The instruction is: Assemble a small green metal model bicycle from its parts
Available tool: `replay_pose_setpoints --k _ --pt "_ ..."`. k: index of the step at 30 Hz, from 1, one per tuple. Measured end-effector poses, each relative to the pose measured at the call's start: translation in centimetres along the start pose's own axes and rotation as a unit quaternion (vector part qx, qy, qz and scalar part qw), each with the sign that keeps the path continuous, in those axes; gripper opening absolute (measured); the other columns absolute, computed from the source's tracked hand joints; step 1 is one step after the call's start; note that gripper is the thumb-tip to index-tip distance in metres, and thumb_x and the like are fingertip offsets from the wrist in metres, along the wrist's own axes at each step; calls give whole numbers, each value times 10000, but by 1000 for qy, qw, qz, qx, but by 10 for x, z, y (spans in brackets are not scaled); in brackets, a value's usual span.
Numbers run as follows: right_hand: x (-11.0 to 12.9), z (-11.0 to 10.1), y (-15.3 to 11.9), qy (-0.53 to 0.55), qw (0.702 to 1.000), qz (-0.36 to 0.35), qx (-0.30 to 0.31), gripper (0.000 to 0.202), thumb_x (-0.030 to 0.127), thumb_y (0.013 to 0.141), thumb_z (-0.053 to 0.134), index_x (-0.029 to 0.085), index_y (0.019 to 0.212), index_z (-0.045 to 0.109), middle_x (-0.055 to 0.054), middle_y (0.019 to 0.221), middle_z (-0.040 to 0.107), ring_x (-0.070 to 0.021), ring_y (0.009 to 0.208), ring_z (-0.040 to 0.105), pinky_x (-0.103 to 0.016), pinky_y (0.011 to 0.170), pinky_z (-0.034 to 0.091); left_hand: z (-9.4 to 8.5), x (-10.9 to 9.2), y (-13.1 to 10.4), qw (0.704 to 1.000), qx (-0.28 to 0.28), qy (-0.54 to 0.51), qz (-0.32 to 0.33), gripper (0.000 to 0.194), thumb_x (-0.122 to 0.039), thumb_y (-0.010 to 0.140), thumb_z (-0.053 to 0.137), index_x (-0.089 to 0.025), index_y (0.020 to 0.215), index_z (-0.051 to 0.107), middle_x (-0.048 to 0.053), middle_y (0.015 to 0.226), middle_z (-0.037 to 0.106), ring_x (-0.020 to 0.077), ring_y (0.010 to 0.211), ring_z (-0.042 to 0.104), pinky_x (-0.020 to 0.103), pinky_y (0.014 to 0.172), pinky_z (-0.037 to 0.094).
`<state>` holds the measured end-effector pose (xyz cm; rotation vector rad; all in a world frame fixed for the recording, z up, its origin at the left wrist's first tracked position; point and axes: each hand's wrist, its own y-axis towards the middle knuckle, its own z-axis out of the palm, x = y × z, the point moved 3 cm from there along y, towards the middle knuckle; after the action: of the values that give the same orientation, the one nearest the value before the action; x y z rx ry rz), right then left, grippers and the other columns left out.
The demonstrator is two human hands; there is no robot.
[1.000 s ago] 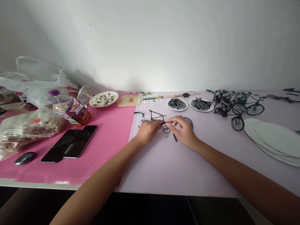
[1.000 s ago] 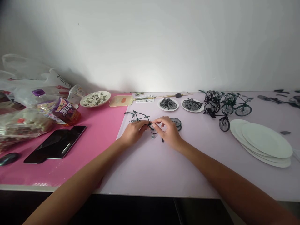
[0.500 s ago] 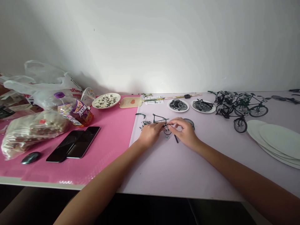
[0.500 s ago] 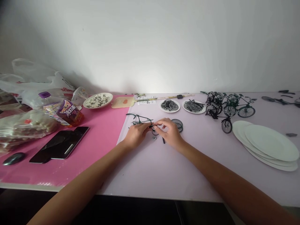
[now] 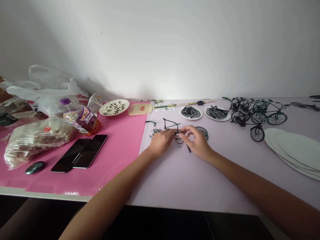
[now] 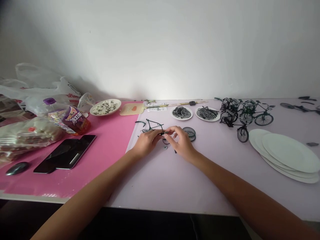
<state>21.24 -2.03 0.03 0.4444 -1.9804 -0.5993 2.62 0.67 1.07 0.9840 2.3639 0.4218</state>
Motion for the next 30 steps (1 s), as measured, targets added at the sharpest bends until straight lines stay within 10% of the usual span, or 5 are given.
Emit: replay_pose_setpoints --k 30 --pt "12 -10 4 -24 999 -6 -38 174 437 936 702 265 960 718 -43 936 736 -194 736 611 -374 742 556 -9 -9 -2 998 24 -53 -2 295 -314 1081 495 -230 1349 586 38 1051 820 193 855 781 282 722 555"
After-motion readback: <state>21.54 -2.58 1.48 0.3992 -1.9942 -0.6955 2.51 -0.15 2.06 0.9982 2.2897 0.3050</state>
